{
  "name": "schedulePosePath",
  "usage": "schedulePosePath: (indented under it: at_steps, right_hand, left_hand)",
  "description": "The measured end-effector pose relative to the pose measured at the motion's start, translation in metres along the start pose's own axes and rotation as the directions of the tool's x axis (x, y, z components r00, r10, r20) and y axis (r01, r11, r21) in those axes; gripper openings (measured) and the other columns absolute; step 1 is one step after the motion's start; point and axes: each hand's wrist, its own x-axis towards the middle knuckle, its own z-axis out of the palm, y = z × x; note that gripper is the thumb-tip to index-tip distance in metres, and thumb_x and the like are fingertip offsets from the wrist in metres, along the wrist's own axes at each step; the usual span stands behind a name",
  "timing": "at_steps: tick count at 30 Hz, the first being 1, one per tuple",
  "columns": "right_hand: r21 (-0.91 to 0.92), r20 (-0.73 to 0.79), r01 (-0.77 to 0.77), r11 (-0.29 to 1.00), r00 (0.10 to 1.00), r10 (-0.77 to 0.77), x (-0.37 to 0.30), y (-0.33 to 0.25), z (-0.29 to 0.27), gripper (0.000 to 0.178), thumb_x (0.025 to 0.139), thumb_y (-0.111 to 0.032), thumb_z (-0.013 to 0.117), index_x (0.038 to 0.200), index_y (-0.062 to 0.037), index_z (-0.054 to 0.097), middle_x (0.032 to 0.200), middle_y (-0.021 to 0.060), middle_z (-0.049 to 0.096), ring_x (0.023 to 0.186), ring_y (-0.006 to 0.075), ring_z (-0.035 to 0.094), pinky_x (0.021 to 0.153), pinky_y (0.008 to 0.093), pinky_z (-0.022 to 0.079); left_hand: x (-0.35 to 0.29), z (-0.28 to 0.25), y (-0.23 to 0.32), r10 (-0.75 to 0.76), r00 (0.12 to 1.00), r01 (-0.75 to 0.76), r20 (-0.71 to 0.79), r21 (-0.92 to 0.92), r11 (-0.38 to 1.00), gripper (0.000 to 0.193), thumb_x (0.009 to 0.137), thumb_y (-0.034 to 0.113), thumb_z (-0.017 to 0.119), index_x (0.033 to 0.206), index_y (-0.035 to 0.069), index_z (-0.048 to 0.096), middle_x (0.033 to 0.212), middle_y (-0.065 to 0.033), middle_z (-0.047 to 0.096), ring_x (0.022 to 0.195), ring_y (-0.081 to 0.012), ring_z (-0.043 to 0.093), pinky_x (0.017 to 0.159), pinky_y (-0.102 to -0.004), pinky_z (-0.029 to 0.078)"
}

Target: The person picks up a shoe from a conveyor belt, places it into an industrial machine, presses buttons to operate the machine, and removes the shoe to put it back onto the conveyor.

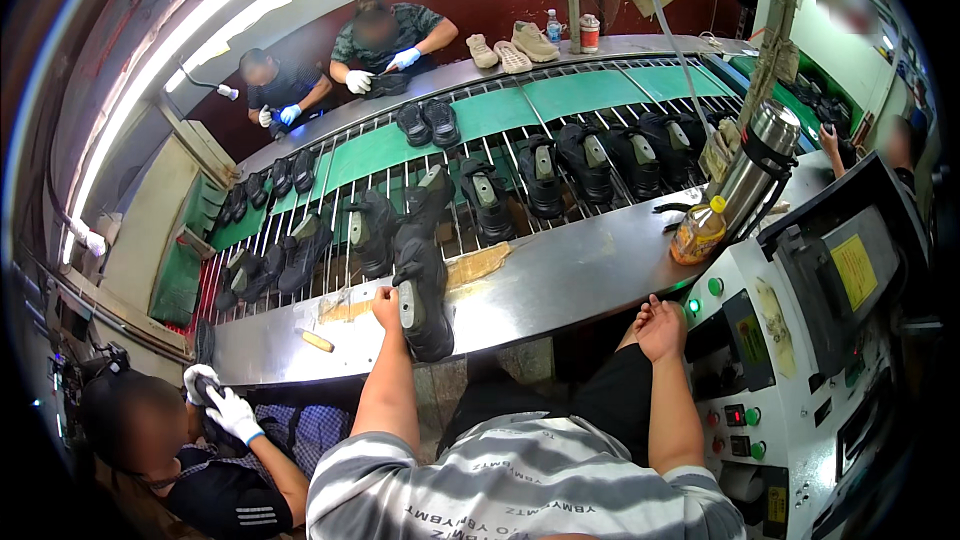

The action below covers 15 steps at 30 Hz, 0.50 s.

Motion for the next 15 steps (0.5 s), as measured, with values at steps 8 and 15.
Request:
schedulePosePath:
  at_steps: [8, 15]
  right_hand:
    - [-0.010, 0.033, -0.021, 1.000, 0.999, 0.021, 0.004, 0.001, -0.006, 0.027, 0.094, -0.030, 0.056, 0.111, -0.0092, 0.059, 0.094, 0.0058, 0.057, 0.087, 0.0203, 0.054, 0.076, 0.0324, 0.047]
    - [-0.124, -0.128, -0.018, 0.992, 0.992, 0.002, 0.011, 0.007, -0.007, 0.038, 0.090, -0.031, 0.059, 0.120, -0.0099, 0.050, 0.115, 0.0109, 0.050, 0.108, 0.0277, 0.051, 0.093, 0.0410, 0.045]
  left_hand:
    - [0.000, -0.004, 0.008, -0.007, 1.000, 0.009, -0.021, 0.059, 0.998, 0.010, 0.079, 0.013, 0.061, 0.079, 0.004, 0.064, 0.068, -0.0098, 0.063, 0.062, -0.0205, 0.059, 0.063, -0.0336, 0.048]
    - [-0.003, -0.008, 0.020, 0.000, 1.000, 0.001, -0.015, 0.049, 0.999, 0.012, 0.079, 0.015, 0.061, 0.078, 0.003, 0.064, 0.068, -0.0100, 0.062, 0.062, -0.0215, 0.059, 0.063, -0.0343, 0.048]
